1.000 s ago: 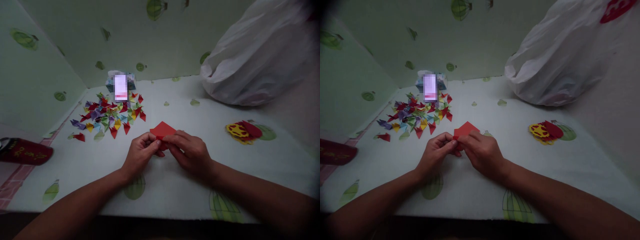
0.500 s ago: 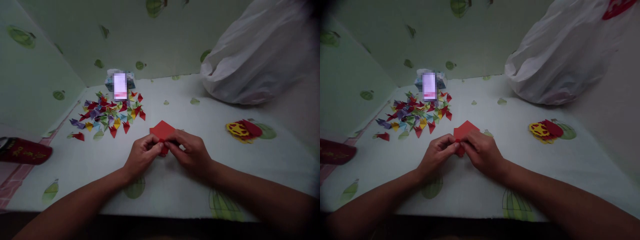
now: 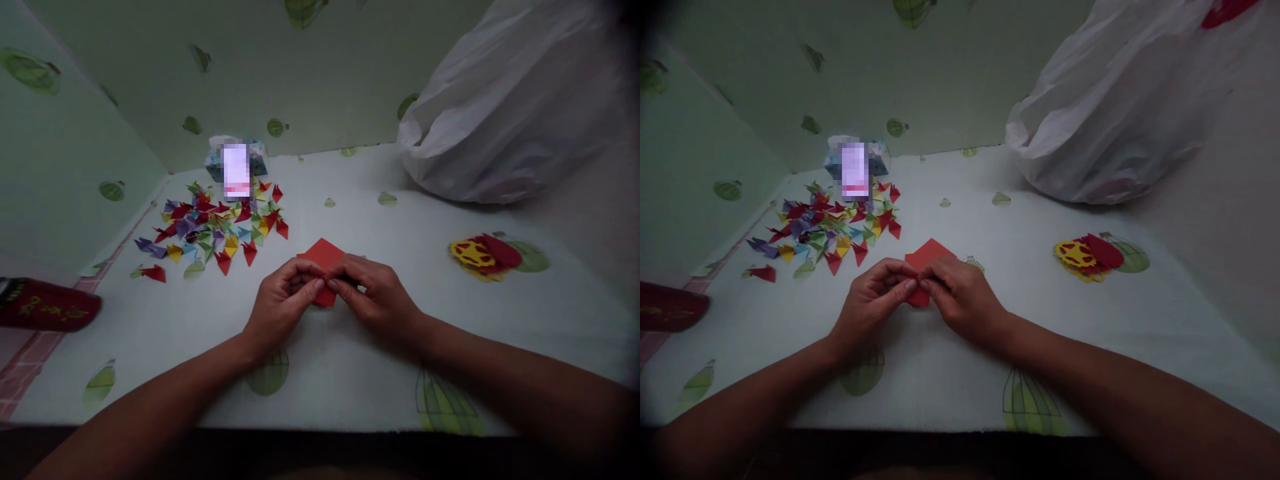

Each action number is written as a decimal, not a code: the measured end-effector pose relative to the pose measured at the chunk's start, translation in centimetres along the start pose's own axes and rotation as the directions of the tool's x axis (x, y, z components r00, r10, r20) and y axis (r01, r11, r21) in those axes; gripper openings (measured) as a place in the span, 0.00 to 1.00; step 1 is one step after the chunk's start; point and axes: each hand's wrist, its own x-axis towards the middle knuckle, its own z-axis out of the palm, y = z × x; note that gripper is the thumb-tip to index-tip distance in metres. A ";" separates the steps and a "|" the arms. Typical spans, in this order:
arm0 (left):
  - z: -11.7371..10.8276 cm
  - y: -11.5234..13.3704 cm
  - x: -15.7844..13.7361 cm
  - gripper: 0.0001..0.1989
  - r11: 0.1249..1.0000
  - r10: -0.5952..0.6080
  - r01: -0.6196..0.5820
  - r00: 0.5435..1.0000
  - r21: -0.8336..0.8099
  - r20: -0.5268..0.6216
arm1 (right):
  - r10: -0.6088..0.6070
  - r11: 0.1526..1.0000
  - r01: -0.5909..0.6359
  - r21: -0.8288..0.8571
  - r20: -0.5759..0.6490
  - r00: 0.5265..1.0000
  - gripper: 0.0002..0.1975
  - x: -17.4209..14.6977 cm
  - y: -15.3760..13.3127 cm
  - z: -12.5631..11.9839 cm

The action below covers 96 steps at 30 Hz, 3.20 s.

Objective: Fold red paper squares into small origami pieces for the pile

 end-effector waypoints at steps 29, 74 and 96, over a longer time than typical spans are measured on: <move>-0.5 0.5 0.5 0.06 0.995 -0.033 0.034 0.999 0.092 -0.016 | 0.113 0.989 -0.108 0.102 -0.040 0.993 0.06 0.1 -0.5 0.1; -0.9 0.2 0.8 0.07 0.998 -0.057 0.056 0.996 -0.011 -0.064 | 0.324 0.849 -0.340 0.404 0.110 0.940 0.05 0.7 -0.1 -0.7; -0.9 0.3 1.0 0.07 0.997 -0.047 0.050 0.997 0.063 -0.053 | 0.521 0.499 -0.688 0.527 0.453 0.724 0.14 0.6 0.2 -0.5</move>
